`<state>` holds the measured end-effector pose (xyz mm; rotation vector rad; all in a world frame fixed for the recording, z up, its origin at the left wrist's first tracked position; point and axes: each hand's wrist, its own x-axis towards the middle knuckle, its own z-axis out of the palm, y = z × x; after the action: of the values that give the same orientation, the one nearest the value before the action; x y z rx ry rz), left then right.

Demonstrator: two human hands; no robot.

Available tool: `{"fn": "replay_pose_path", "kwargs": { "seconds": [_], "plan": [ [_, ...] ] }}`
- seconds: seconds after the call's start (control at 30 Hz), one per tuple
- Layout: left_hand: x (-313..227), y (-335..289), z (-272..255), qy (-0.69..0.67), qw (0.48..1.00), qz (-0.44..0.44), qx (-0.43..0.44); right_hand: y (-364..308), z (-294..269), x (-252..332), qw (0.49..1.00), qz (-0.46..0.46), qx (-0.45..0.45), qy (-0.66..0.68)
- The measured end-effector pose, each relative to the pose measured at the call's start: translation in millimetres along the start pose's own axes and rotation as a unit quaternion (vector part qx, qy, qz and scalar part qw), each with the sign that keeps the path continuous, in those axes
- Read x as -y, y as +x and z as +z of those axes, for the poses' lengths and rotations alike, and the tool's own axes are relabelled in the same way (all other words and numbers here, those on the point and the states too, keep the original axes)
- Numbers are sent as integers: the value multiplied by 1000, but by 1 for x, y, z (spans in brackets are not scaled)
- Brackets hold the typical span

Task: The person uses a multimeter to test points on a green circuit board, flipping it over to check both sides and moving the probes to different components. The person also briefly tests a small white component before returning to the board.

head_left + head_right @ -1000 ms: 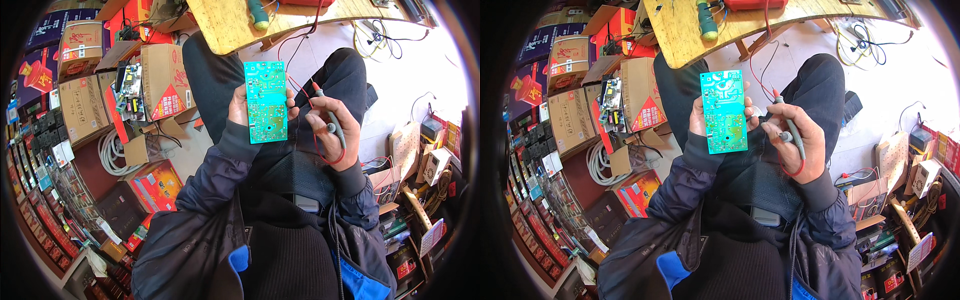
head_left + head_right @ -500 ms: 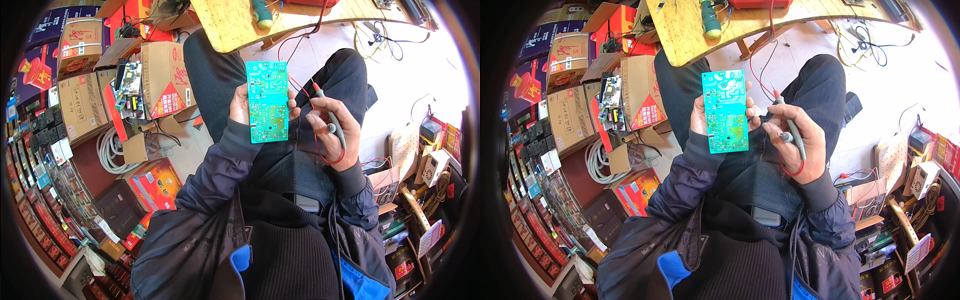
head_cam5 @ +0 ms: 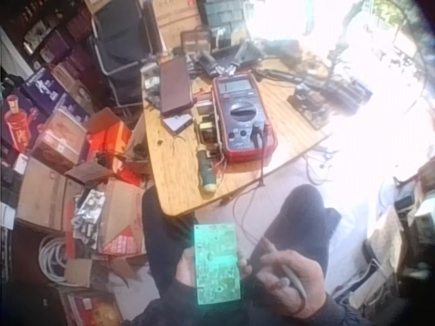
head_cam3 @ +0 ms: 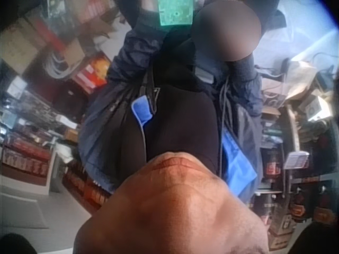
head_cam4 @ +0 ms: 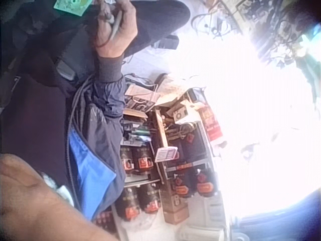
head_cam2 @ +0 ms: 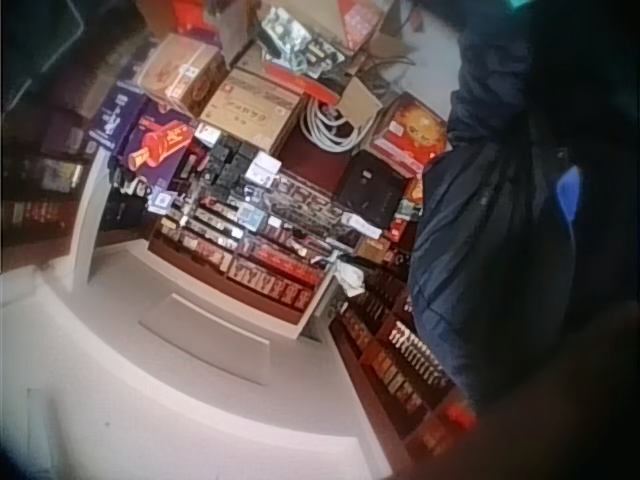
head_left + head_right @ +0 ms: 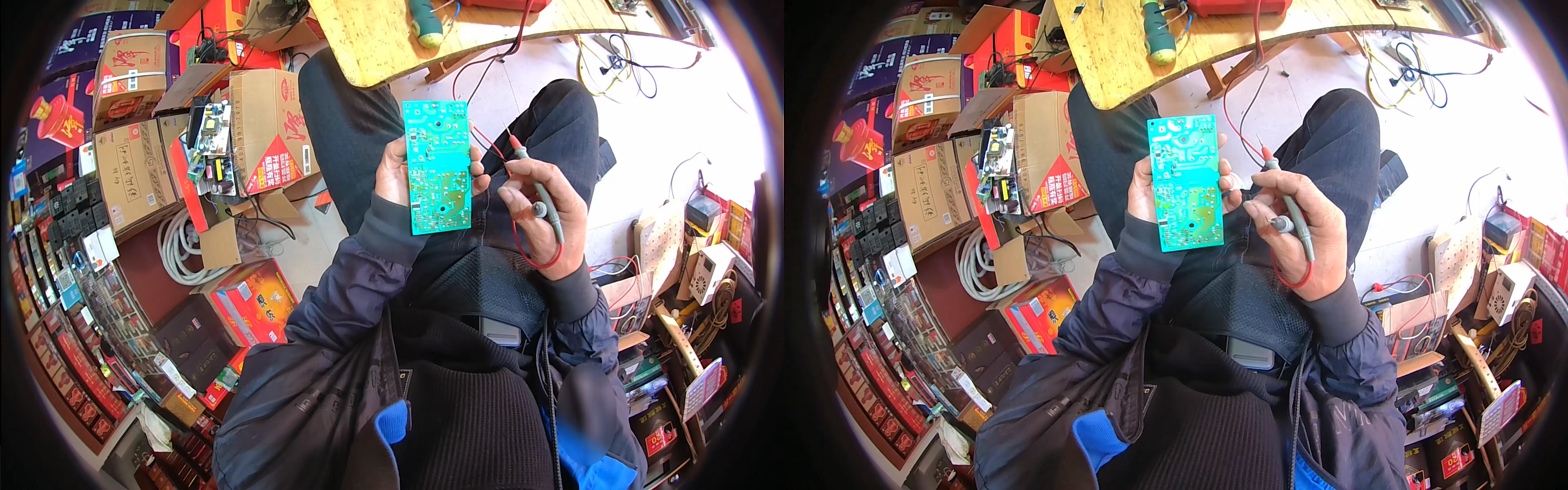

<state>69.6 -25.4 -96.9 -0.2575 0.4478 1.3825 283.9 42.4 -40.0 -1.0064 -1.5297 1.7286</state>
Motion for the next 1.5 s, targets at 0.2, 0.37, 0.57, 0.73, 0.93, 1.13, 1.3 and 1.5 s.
{"fn": "replay_pose_path", "kwargs": {
  "seconds": [0.2,0.37,0.57,0.73,0.93,1.13,1.3,1.5],
  "plan": [
    [3,-1,3,-5,1000,12,22,0,-1,1,1000,24,6,-3],
    [1,0,2,-20,999,0,46,1,1,0,1000,2,-7,-3],
    [1,-1,4,-47,998,-2,44,1,2,-2,1000,8,-13,-6],
    [1,-1,3,-36,999,0,29,1,2,-2,1000,7,-12,-4],
    [3,-1,3,-2,1000,12,11,1,2,-2,1000,4,-11,-5],
    [5,-1,5,6,1000,19,23,1,2,-3,1000,-4,-8,0],
    [6,0,7,29,998,38,46,1,3,0,1000,4,-14,-3],
    [8,0,9,34,998,40,43,0,2,1,1000,3,-4,-15]
  ]
}}
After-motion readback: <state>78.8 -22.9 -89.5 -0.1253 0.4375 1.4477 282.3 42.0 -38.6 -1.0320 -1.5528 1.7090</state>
